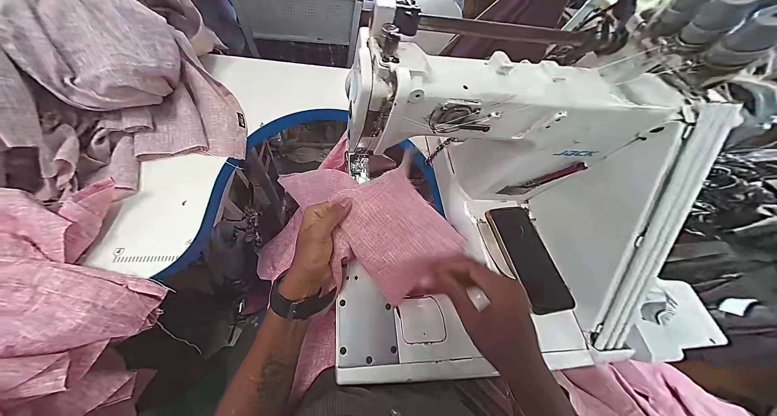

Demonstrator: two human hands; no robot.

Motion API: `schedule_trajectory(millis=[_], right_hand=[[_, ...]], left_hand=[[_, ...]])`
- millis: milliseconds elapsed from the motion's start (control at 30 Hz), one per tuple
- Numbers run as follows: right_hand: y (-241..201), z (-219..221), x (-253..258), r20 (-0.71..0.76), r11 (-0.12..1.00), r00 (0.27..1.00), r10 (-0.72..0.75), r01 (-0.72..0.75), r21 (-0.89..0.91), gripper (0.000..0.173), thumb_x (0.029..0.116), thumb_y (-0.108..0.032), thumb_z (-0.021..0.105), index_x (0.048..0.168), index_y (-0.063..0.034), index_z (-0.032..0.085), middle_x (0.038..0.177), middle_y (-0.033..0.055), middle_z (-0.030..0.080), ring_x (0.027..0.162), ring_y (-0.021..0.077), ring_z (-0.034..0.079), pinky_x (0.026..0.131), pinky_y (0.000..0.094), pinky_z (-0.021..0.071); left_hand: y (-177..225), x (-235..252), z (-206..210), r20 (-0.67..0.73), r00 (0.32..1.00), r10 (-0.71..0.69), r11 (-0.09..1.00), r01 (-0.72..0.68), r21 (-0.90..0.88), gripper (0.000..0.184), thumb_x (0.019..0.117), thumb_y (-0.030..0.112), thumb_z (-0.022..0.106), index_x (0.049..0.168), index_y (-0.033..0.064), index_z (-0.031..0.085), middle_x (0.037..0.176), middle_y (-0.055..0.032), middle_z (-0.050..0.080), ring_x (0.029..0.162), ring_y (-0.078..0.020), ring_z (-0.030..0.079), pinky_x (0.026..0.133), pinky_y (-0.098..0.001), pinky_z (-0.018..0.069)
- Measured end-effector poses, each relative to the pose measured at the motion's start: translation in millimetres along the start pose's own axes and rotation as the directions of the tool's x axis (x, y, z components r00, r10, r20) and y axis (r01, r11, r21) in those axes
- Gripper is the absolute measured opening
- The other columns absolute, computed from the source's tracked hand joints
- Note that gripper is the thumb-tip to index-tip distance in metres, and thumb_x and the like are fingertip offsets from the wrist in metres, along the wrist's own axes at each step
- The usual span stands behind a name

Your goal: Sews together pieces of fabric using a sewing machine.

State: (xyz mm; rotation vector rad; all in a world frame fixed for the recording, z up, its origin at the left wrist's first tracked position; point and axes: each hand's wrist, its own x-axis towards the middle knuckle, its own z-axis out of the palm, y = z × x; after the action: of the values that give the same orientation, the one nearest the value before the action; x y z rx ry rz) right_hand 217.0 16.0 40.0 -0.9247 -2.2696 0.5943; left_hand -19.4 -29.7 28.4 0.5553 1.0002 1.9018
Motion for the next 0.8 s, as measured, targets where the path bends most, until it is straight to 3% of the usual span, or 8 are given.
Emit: schedule_trajectory(millis=[100,200,300,467,567,633,733,800], right_hand=[[18.4,17.4,50.0,0.195,0.943,0.935,0.297,-0.255,-0.212,0.032,0.101,-0.019,0.06,0.117,0.0079,0.069,0.106,0.0283,0.071,0.1,0.0457,0.069,0.086,0.0645,0.0524],[22.0,31.0,77.2,0.265,0.947,0.909,0.321,-0.301,-0.113,0.046,0.1024,-0.039,0.058,0.115,0.0039,0.069,0.102,0.0224,0.071,0.098,0.0381,0.068,0.086,0.0586,0.0501],[28.0,41.2,87.8,0.18,0.965,0.948,0.263,-0.261,-0.036,0.045,0.103,-0.029,0.057,0.129,0.007,0.063,0.122,0.0301,0.066,0.117,0.0461,0.063,0.101,0.0631,0.0473],[36.2,26.5,97.8,0.326,0.787,0.927,0.188,-0.34,0.514,0.029,0.1047,-0.007,0.041,0.108,-0.0038,0.069,0.091,-0.0015,0.068,0.084,0.0012,0.063,0.079,0.0229,0.0536],[4.8,17.8,79.1,0.218,0.644,0.976,-0.023,-0.153,0.749,0.039,0.1108,-0.036,0.039,0.108,-0.0163,0.072,0.097,-0.0154,0.072,0.094,-0.0062,0.065,0.087,0.0175,0.0544],[-8.9,17.2,68.2,0.05,0.704,0.99,-0.134,0.059,0.708,0.048,0.1053,-0.053,0.043,0.114,-0.0172,0.073,0.11,-0.014,0.073,0.106,-0.0042,0.065,0.094,0.0195,0.0545],[-27.9,28.0,52.4,-0.213,0.85,0.948,-0.238,0.309,0.427,0.025,0.1009,-0.026,0.063,0.093,-0.0029,0.07,0.094,0.0008,0.072,0.094,-0.0023,0.065,0.085,0.0137,0.0529],[-49.3,23.6,40.5,-0.126,0.835,0.954,-0.273,0.3,0.461,0.023,0.1029,-0.019,0.059,0.088,-0.0024,0.065,0.079,-0.0023,0.067,0.077,-0.0101,0.06,0.071,0.0063,0.0487]], left_hand=[[9.8,-11.8,4.9,0.032,0.993,0.114,0.988,-0.11,-0.107,0.037,0.1004,0.007,0.044,0.08,0.0145,0.074,0.074,0.0005,0.074,0.069,-0.003,0.071,0.066,-0.022,0.0604],[28.9,-21.7,-1.0,0.135,0.963,0.232,0.966,-0.212,-0.146,0.027,0.0989,0.012,0.055,0.083,0.0144,0.077,0.079,0.0008,0.076,0.074,-0.0027,0.072,0.07,-0.021,0.0604],[45.5,-34.0,-7.3,0.142,0.939,0.312,0.944,-0.289,-0.161,0.02,0.0983,0.019,0.062,0.089,0.014,0.079,0.083,0.0002,0.077,0.079,-0.0038,0.073,0.074,-0.0213,0.0608],[55.7,-32.1,-12.5,0.131,0.927,0.35,0.935,-0.339,-0.105,0.022,0.0984,0.016,0.061,0.086,0.0148,0.079,0.08,0.0004,0.077,0.076,-0.0028,0.073,0.072,-0.0202,0.0606],[56.7,-28.3,-15.0,0.103,0.925,0.366,0.93,-0.359,-0.079,0.023,0.0994,0.016,0.06,0.087,0.0151,0.079,0.08,0.0006,0.077,0.075,-0.0028,0.073,0.071,-0.02,0.0608],[58.4,-27.1,-15.8,0.061,0.923,0.381,0.924,-0.376,-0.073,0.025,0.1006,0.015,0.058,0.086,0.015,0.078,0.079,0.0002,0.076,0.075,-0.0032,0.073,0.07,-0.0203,0.061],[58.7,-25.9,-14.5,-0.003,0.917,0.398,0.914,-0.397,-0.081,0.029,0.1011,0.012,0.054,0.085,0.0157,0.078,0.078,0.0006,0.076,0.073,-0.0032,0.073,0.068,-0.0205,0.061],[56.0,-24.1,-15.1,0.013,0.934,0.356,0.934,-0.356,-0.018,0.03,0.102,0.016,0.054,0.083,0.0191,0.077,0.076,0.0043,0.075,0.07,-0.0005,0.071,0.066,-0.0188,0.0599]])
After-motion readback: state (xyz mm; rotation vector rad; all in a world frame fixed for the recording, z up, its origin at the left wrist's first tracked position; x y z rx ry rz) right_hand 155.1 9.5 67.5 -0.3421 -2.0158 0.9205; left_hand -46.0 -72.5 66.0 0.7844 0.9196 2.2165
